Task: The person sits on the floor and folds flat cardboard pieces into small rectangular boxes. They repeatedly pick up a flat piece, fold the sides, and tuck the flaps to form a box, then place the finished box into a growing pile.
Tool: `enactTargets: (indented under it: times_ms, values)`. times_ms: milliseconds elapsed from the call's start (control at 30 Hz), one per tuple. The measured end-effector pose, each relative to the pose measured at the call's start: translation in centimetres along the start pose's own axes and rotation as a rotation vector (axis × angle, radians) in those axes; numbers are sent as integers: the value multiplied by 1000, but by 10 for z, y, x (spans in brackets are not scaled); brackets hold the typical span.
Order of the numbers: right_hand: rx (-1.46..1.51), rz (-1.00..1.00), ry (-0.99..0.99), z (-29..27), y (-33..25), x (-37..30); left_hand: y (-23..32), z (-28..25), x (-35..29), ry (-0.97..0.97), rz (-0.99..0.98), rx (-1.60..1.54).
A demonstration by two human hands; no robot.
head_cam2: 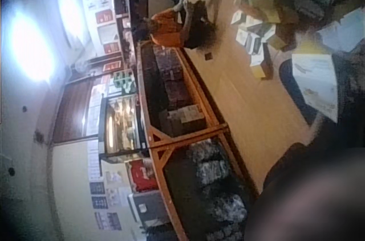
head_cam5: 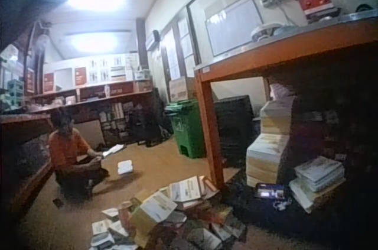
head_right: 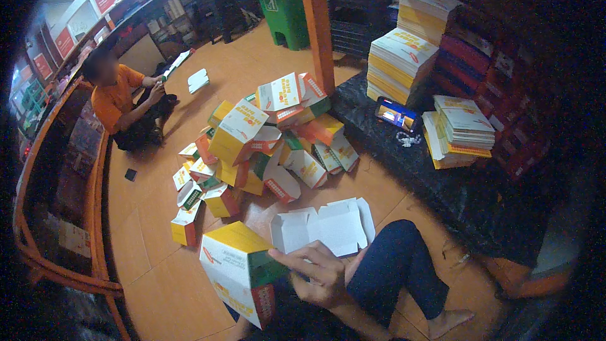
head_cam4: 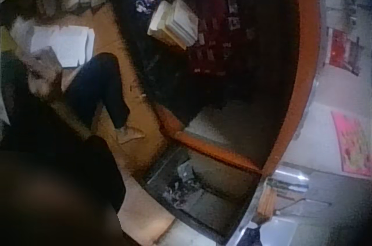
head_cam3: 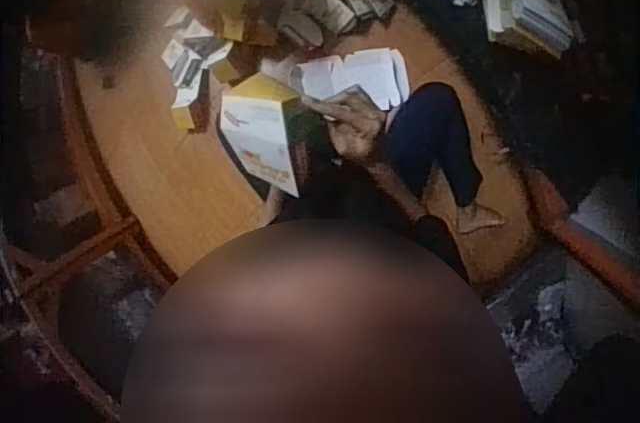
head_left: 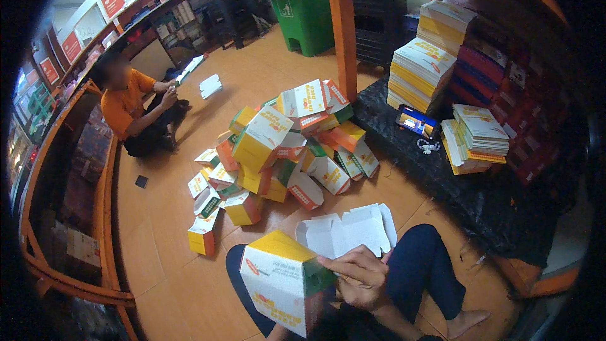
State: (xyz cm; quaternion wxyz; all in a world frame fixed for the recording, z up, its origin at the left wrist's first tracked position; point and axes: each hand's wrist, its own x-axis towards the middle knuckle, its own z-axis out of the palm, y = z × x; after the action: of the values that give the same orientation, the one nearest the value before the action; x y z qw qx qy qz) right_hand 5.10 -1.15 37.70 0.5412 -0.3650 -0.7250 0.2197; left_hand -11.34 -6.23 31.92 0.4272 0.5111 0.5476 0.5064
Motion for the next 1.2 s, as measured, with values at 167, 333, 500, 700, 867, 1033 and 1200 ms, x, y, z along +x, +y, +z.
enactTargets:
  times_ms: [167,333,500,700,867,1033,1200]
  values:
    - [-28,-56,-112,7,2,-1,-1,-18,-8,-100,176,467]
    - [-162,-97,28,15,11,-7,6,-11,1,-83,309,726]
    - [-95,-99,140,16,21,-10,14,7,8,-3,-65,-1]
    - [-134,-148,-50,7,18,-10,14,19,12,188,-268,-584]
    - [-128,-98,-98,5,20,-6,18,21,19,176,-143,-739]
    - [47,77,-69,-5,24,-1,11,11,27,161,-116,-558]
    - [227,364,-24,-37,47,13,-3,-19,40,-267,217,-124]
